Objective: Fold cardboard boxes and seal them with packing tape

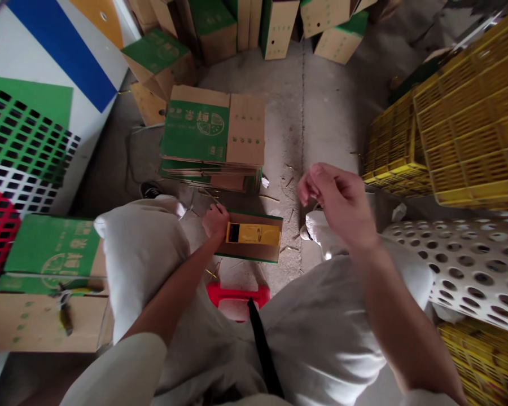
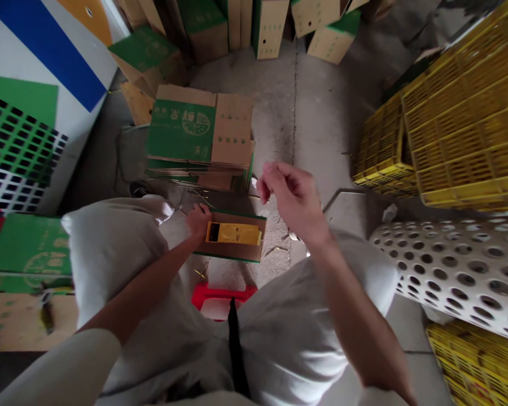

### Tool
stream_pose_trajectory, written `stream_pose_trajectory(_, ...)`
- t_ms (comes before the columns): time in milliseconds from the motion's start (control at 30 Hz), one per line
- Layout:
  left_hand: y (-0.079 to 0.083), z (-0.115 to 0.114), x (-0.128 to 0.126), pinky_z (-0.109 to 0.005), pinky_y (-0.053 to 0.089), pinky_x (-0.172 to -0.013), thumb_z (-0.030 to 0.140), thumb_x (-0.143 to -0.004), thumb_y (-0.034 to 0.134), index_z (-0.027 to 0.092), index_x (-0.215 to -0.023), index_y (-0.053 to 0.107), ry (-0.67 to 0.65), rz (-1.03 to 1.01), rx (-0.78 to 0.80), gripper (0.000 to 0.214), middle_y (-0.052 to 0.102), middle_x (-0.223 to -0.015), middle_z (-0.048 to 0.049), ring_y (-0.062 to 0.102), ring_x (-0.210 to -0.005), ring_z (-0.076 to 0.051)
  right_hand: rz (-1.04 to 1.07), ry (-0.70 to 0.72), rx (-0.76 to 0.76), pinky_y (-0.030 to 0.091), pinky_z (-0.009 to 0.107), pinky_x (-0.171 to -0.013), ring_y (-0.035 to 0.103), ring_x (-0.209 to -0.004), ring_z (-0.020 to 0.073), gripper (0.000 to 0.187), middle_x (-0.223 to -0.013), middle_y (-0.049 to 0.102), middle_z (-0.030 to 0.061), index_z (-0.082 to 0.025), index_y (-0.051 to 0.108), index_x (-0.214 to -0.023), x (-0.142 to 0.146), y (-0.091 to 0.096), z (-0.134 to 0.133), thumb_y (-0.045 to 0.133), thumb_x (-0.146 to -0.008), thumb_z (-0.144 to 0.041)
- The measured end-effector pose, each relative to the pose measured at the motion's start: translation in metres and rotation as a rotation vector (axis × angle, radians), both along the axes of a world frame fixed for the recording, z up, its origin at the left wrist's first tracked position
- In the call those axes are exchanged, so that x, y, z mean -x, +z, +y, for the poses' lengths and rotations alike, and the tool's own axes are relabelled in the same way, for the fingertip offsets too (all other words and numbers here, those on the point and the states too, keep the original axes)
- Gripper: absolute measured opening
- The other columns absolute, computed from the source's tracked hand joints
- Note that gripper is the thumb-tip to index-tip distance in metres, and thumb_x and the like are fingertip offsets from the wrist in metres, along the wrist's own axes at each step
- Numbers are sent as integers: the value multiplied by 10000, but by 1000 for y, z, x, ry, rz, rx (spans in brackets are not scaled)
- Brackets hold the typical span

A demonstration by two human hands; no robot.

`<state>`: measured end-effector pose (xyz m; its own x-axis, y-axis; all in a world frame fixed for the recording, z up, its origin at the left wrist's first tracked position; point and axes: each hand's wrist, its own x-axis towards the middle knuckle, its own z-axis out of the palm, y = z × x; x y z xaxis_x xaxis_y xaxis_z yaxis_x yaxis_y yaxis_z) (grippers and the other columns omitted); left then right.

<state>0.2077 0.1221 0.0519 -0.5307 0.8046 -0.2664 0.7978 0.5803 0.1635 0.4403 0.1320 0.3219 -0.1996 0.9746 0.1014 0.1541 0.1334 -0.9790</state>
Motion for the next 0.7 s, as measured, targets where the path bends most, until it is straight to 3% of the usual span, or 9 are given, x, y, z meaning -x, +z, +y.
stream_pose_trajectory(100,-2,0,0,-385,559,-790,333,-1129,310,122,-1174,730,3,8,-15,472,798,-1107,-216,792,-994,-333,-150,-104,-61,457,348,-632,483,-589,159,575,-611,558,12,-251,590,-622,-10,2,3,619,-1076,-603)
stream_pose_trajectory(233,-3,-1,0,-378,558,-776,332,-1126,315,130,-1164,728,-2,22,-18,462,798,-1091,-206,793,-979,-324,-415,-253,-114,512,335,-623,641,-640,184,566,-684,685,40,-245,682,-704,-29,-9,11,642,-1020,-712)
stream_pose_trajectory(333,-3,-2,0,-377,556,-768,332,-1124,313,126,-1165,730,-5,30,-19,466,796,-1081,-212,792,-969,-325,-569,-310,-107,557,345,-677,732,-692,207,488,-765,755,59,-221,741,-795,-45,-25,19,673,-1027,-645)
stream_pose_trajectory(467,-4,-2,1,-386,560,-772,334,-1121,307,114,-1164,734,-10,23,-20,482,801,-1077,-216,793,-977,-341,-588,-357,-48,593,331,-668,747,-660,203,407,-735,756,48,-204,758,-877,-58,-39,26,710,-1014,-584)
stream_pose_trajectory(567,-8,-2,2,-392,567,-776,340,-1120,307,102,-1168,735,-10,18,-22,492,804,-1085,-221,794,-990,-356,-578,-379,10,595,317,-607,738,-616,202,392,-694,737,39,-204,763,-882,-58,-38,26,706,-1010,-571)
stream_pose_trajectory(700,-12,-2,2,-407,578,-793,331,-1119,317,104,-1158,736,-9,31,-43,478,806,-1082,-220,799,-981,-360,-610,-375,41,573,306,-613,765,-671,215,207,-711,753,38,-204,777,-860,-54,-31,25,728,-986,-361)
